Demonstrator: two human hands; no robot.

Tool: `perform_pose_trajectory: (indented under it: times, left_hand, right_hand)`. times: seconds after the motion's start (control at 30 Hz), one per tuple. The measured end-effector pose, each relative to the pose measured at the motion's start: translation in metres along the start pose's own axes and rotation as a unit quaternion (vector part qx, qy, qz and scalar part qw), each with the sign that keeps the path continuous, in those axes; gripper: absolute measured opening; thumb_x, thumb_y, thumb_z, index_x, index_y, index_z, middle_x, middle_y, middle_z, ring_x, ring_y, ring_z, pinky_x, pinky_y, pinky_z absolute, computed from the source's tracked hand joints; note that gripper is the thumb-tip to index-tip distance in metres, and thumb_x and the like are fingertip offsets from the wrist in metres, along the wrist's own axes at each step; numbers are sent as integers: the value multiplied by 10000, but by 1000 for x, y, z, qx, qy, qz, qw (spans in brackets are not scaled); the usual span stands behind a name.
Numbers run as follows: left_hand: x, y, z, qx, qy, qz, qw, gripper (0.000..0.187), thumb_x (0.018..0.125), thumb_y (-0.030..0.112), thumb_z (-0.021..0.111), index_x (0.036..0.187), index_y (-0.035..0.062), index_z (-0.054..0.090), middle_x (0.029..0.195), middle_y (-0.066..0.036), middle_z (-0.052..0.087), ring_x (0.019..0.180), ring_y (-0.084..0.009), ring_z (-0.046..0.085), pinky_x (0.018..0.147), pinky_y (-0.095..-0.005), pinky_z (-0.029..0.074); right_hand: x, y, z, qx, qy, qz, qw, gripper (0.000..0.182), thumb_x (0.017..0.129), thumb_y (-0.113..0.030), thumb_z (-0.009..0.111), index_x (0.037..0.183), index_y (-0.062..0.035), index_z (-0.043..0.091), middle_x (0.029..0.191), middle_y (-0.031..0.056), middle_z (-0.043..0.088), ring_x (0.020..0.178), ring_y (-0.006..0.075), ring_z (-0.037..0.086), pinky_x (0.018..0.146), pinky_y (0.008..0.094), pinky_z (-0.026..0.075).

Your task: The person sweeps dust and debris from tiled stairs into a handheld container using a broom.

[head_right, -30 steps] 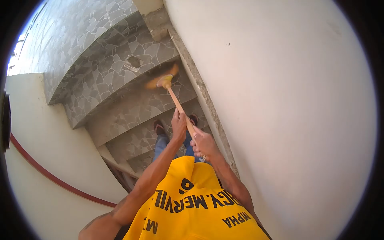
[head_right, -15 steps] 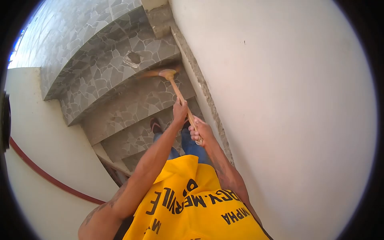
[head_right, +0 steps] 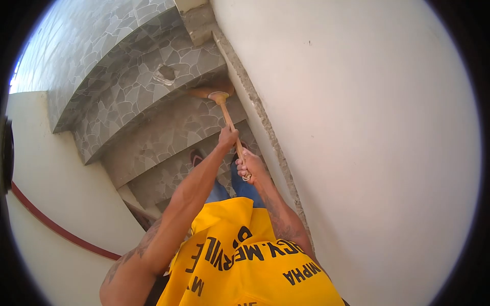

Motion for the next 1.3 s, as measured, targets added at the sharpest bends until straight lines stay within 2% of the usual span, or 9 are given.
perform_pose_trajectory:
  times: [0.13, 0.3, 0.4, 0.53, 0.67, 0.83, 0.97, 1.13, 1.3]
  left_hand:
    - [-62, 11, -7, -268, 40, 14, 963, 580, 847, 217, 515, 1359, -7, 361, 1022, -215, 610, 960, -310, 617, 847, -366, 473]
    - [-60, 38, 9, -579, 6, -3, 815, 625, 940, 152, 406, 1436, 160, 24, 704, -72, 488, 537, -171, 512, 453, -312, 467]
    - [-16, 7, 30, -513, 11, -100, 853, 554, 948, 157, 380, 1419, 162, 88, 677, -59, 458, 500, -141, 467, 427, -296, 432]
    - [-76, 2, 37, -481, -81, -153, 859, 597, 946, 145, 353, 1469, 210, 73, 650, -42, 438, 503, -128, 449, 449, -296, 432]
    - [-97, 21, 2, -563, -25, -97, 820, 631, 933, 140, 366, 1469, 230, 44, 657, -41, 436, 482, -127, 438, 444, -307, 447]
    - [-43, -55, 54, -345, -114, -132, 922, 658, 926, 166, 406, 1468, 152, 33, 836, -123, 525, 555, -182, 517, 494, -335, 479]
    - [-129, -130, 90, -211, -147, -130, 957, 632, 944, 200, 400, 1466, 133, 50, 878, -139, 543, 585, -196, 555, 510, -323, 495]
    - [-233, -58, 16, -303, -229, -128, 916, 591, 970, 173, 343, 1467, 130, 26, 680, -109, 514, 522, -162, 539, 489, -293, 489]
    - [-172, -20, -59, -354, -181, -31, 917, 607, 964, 175, 370, 1457, 91, 28, 618, -85, 492, 434, -177, 512, 407, -292, 465]
  right_hand:
    - [-64, -7, 21, -185, 55, -27, 981, 429, 977, -192, 359, 1403, -168, 310, 673, 1, 434, 445, 38, 344, 363, 178, 335]
    - [-29, -44, 17, -203, 21, -41, 978, 427, 970, -209, 392, 1387, -138, 341, 672, -1, 444, 440, 38, 348, 361, 176, 332]
    - [-13, -38, 5, -154, 51, -35, 986, 424, 970, -224, 398, 1380, -127, 352, 670, -1, 442, 438, 38, 348, 363, 177, 334]
    - [-58, -2, 19, -236, 115, -45, 964, 411, 973, -229, 392, 1370, -123, 368, 680, 1, 444, 451, 38, 353, 369, 179, 344]
    - [-64, -3, 28, -232, 61, -80, 967, 405, 972, -238, 402, 1362, -132, 378, 660, 1, 438, 440, 40, 347, 373, 181, 350]
    - [-24, 46, -8, -90, 120, -67, 986, 394, 972, -246, 410, 1349, -132, 398, 646, -2, 445, 430, 45, 357, 367, 185, 350]
    - [-82, 138, -35, -84, 201, -44, 975, 398, 970, -245, 410, 1356, -152, 395, 643, 0, 452, 414, 50, 368, 348, 195, 344]
    - [-153, 163, 22, -48, 218, -76, 972, 382, 967, -239, 404, 1338, -152, 430, 647, -6, 450, 428, 47, 387, 358, 205, 351]
    - [-107, 130, 85, -50, 151, -111, 981, 352, 971, -220, 386, 1307, -127, 433, 670, 9, 463, 434, 52, 384, 376, 207, 364]
Point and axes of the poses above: each hand's wrist, its own x-axis towards the middle knuckle, its own z-axis out of the palm, y = z × x, the point moved 9 cm from there along x, towards the middle knuckle
